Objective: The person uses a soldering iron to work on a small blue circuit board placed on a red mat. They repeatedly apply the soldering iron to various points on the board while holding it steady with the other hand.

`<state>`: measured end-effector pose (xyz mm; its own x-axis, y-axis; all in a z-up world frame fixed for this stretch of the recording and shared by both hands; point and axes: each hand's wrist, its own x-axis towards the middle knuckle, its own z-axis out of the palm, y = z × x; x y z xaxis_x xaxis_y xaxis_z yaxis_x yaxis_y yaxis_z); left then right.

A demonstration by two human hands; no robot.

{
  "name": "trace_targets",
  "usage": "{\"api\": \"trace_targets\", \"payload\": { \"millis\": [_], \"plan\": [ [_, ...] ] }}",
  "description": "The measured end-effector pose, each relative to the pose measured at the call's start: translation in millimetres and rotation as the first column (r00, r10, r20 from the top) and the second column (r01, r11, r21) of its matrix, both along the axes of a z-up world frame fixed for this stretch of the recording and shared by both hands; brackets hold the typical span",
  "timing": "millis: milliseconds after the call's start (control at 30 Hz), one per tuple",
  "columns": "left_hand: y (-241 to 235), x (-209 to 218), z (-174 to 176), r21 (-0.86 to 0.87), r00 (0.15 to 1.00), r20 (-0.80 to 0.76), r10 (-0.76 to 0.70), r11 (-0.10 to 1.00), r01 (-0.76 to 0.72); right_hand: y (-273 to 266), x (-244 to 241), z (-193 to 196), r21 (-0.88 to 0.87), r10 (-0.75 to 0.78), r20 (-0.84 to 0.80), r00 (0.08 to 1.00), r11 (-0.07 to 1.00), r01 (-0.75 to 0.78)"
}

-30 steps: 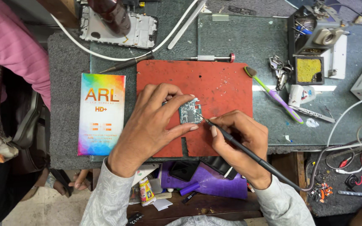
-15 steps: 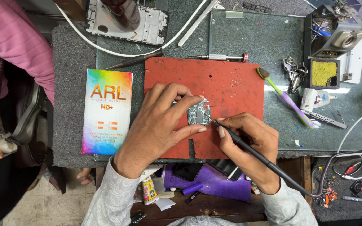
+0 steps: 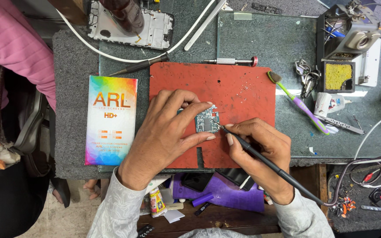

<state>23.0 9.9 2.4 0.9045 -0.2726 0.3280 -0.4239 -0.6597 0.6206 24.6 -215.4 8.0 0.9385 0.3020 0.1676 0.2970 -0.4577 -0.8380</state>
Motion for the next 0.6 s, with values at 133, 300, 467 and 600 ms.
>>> {"api": "trace_targets", "payload": {
  "millis": [133,300,467,600],
  "plan": [
    [-0.4,0.3,-0.7,0.000,1.000,0.001,0.002,1.000,-0.002,0.5,1.3,-0.1,0.015,0.018,0.036,0.999,1.000,-0.018],
    [-0.7,0.3,-2.7,0.002,1.000,0.000,0.001,1.000,-0.001,0.0,1.1,-0.3,-0.008,0.014,0.043,0.999,1.000,-0.013],
    [-0.9,-0.4,-3.1,0.002,1.000,0.003,0.002,1.000,-0.002,-0.4,0.5,-0.9,0.001,0.001,0.027,1.000,1.000,-0.001],
    [-0.3,-0.4,-2.3,0.005,1.000,0.012,0.001,1.000,-0.001,0.0,0.5,-1.5,0.001,-0.009,0.015,1.000,1.000,0.009]
  ]
}}
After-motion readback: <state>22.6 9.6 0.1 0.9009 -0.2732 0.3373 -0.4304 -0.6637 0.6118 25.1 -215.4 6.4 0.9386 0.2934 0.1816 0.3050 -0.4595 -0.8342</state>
